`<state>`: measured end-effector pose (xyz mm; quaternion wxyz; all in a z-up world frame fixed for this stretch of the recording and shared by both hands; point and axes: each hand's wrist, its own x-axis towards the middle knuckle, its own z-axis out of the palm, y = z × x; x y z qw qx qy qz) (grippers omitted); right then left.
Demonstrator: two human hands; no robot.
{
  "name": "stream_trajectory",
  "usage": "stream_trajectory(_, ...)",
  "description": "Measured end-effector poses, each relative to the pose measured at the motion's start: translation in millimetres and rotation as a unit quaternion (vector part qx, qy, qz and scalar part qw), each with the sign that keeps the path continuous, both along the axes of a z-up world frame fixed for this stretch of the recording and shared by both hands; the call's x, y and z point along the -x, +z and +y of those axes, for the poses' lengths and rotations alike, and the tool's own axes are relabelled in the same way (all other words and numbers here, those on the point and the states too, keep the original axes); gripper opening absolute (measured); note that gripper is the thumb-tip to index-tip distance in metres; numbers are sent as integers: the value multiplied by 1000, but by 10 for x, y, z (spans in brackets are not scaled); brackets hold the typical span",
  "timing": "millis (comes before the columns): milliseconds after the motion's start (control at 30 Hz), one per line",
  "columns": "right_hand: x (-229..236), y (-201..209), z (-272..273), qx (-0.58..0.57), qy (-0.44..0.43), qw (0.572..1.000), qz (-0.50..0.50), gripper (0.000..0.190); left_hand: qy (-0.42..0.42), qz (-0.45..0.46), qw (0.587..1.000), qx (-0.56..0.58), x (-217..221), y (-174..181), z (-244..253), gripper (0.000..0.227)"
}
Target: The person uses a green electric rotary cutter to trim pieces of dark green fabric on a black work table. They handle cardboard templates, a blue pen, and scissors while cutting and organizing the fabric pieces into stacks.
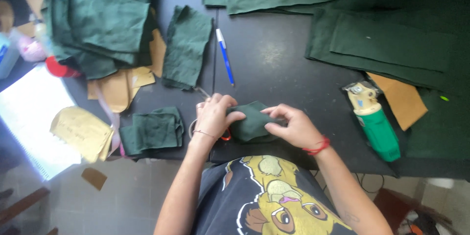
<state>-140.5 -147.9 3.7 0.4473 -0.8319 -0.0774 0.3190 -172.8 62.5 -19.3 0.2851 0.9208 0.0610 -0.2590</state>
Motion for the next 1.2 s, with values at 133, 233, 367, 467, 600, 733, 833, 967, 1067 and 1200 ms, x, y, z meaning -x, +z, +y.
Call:
stream_trajectory(133, -301, 269, -526, 3, -156, 978, -135, 11, -9, -31, 995, -92, 63, -300, -27, 38)
stream_trajectory(233, -581, 611, -778, 168, -256, 912, -272, 10, -26, -99, 989, -102, 68, -459, -94, 42)
stream_trajectory(367, -970, 309, -1363, 79, -218, 885, -404, 17, -52, -37, 991, -120, -20, -455, -179, 41)
stream_trajectory(467, -1204, 43, -1637, 22, -261, 908, -327, 22, -39, -56, 985, -160, -30, -443, -157, 39)
stream_trajectory(600, -1485, -654, -2209, -19, -256, 899, -354, 29, -83, -62, 990, -97, -56, -415, -129, 32)
stream_trajectory(733, -1110, -266, -1541, 150, -234, 875, -397, 46, -57, -81, 995, -8, -11, -370, -114, 37)
stream_trajectory(833, -755, -99, -935, 55, -212, 904, -368, 37, -32, -114, 993, 20, 24, -306, -82, 38)
stream_trajectory(967, -307, -142, -424, 90, -137, 963, -215, 18, -47, -52, 998, -9, 35, -341, -75, 29)
stream_trajectory(1067, -97, -237, -161, 29, -49, 997, -52, 18, -50, -80, 995, -14, 53, -299, -80, 24)
stream_trajectory(1200, 39, -378, -1, 31, 8, 999, -45, 41, -57, -126, 990, 16, 129, -293, -78, 18)
